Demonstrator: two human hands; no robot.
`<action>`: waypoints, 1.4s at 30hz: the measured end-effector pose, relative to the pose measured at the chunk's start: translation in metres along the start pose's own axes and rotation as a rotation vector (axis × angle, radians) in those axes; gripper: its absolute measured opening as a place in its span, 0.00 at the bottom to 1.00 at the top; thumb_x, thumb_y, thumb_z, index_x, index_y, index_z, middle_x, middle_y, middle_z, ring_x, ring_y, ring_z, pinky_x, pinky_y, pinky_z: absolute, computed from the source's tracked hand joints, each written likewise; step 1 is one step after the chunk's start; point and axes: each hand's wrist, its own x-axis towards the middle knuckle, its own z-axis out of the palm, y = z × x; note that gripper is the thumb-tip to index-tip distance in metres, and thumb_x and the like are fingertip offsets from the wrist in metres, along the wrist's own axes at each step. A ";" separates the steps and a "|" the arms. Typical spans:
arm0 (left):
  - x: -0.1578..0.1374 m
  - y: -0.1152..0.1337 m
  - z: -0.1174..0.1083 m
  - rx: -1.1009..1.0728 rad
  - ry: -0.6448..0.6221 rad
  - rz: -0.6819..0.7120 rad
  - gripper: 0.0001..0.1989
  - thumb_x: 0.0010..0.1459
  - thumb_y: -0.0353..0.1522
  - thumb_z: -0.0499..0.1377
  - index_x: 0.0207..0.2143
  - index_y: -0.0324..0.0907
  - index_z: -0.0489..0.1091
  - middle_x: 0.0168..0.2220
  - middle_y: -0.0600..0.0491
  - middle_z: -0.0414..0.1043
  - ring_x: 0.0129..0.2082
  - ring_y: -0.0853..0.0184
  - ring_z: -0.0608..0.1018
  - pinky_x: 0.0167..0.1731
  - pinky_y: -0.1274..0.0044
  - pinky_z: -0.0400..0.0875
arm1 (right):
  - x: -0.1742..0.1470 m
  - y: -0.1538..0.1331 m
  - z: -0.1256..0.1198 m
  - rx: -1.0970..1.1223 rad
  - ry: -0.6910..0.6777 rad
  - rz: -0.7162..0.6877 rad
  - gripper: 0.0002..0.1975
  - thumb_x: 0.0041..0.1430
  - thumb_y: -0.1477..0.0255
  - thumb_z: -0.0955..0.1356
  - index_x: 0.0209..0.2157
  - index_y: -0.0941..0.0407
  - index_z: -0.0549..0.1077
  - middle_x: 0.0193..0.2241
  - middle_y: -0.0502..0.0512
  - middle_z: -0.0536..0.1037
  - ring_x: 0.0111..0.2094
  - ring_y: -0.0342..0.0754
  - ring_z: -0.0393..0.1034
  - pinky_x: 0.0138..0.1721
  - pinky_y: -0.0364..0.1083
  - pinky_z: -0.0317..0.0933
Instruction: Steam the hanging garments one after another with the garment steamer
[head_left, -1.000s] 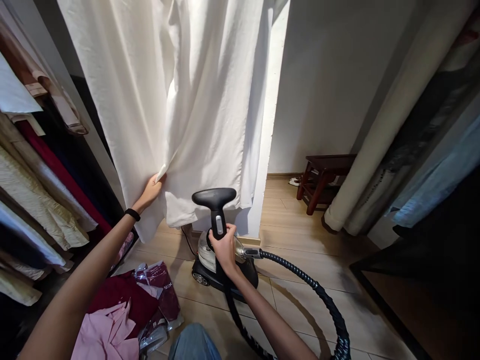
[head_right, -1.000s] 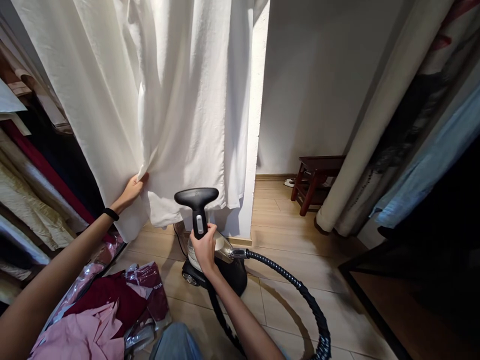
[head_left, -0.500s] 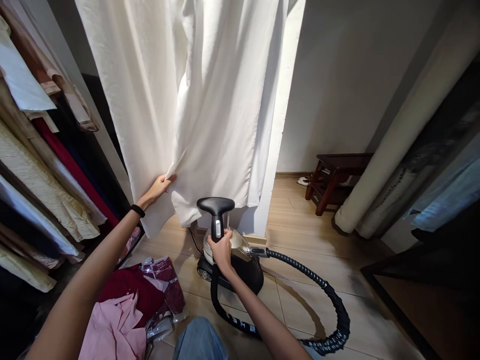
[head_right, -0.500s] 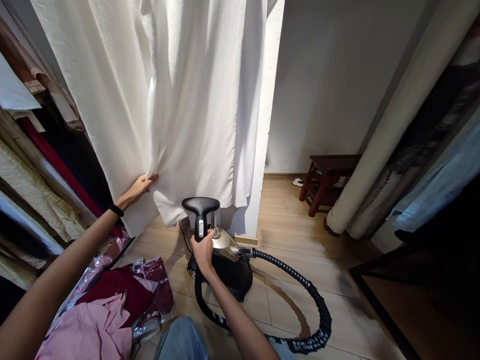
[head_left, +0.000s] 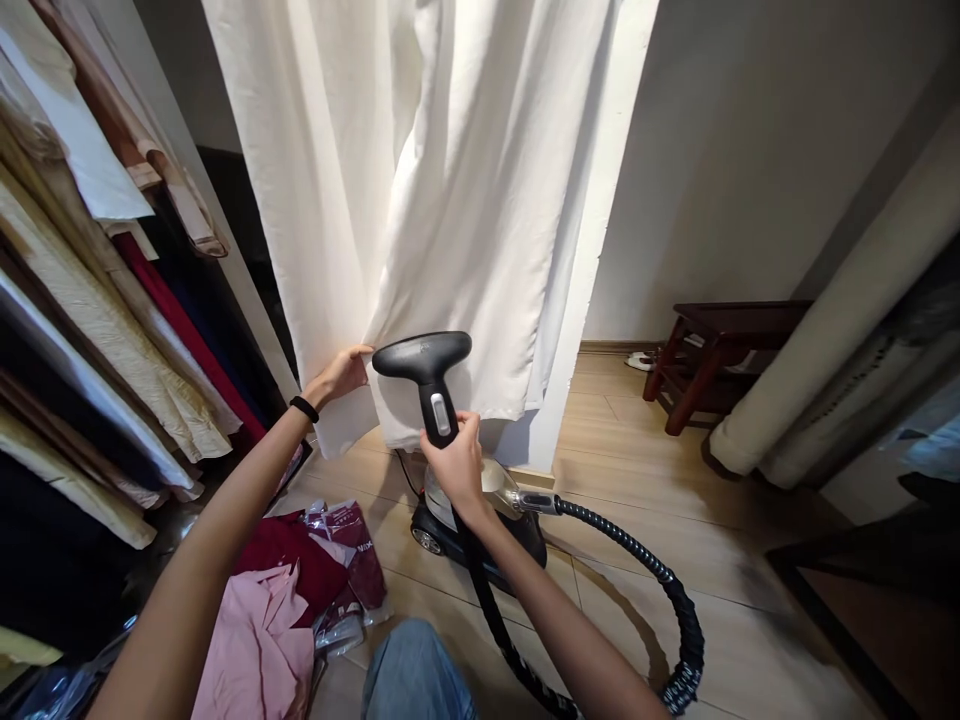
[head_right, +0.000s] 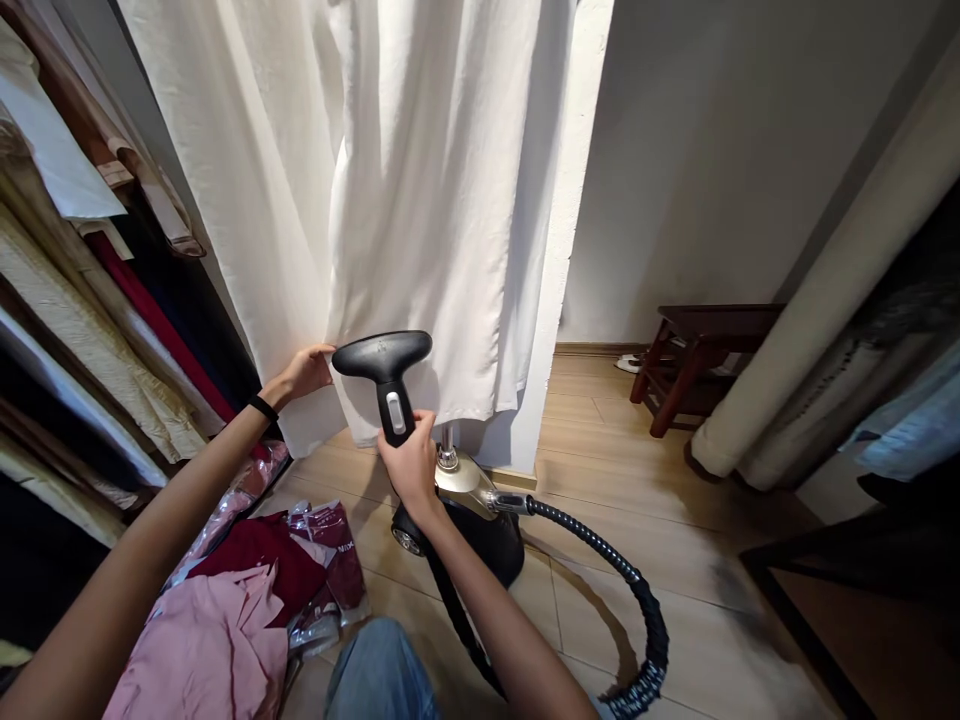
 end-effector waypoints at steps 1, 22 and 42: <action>-0.001 0.000 0.001 -0.032 -0.025 -0.011 0.11 0.47 0.34 0.56 0.33 0.38 0.71 0.27 0.50 0.75 0.30 0.62 0.77 0.31 0.73 0.71 | 0.003 0.000 0.000 0.000 -0.013 -0.001 0.22 0.47 0.62 0.68 0.41 0.53 0.56 0.30 0.50 0.72 0.32 0.52 0.70 0.31 0.47 0.62; 0.012 0.019 -0.005 0.189 -0.234 0.050 0.17 0.47 0.35 0.50 0.36 0.39 0.73 0.36 0.47 0.77 0.39 0.59 0.76 0.40 0.71 0.70 | -0.079 0.081 0.022 -0.147 -0.164 0.276 0.18 0.44 0.67 0.68 0.35 0.53 0.56 0.25 0.50 0.71 0.28 0.53 0.70 0.27 0.45 0.57; 0.009 0.003 -0.016 0.086 -0.138 -0.003 0.22 0.43 0.37 0.50 0.37 0.37 0.72 0.32 0.44 0.76 0.37 0.53 0.77 0.35 0.65 0.72 | -0.008 0.102 -0.083 0.101 0.032 0.447 0.28 0.42 0.58 0.72 0.40 0.52 0.55 0.28 0.46 0.72 0.19 0.47 0.69 0.25 0.46 0.64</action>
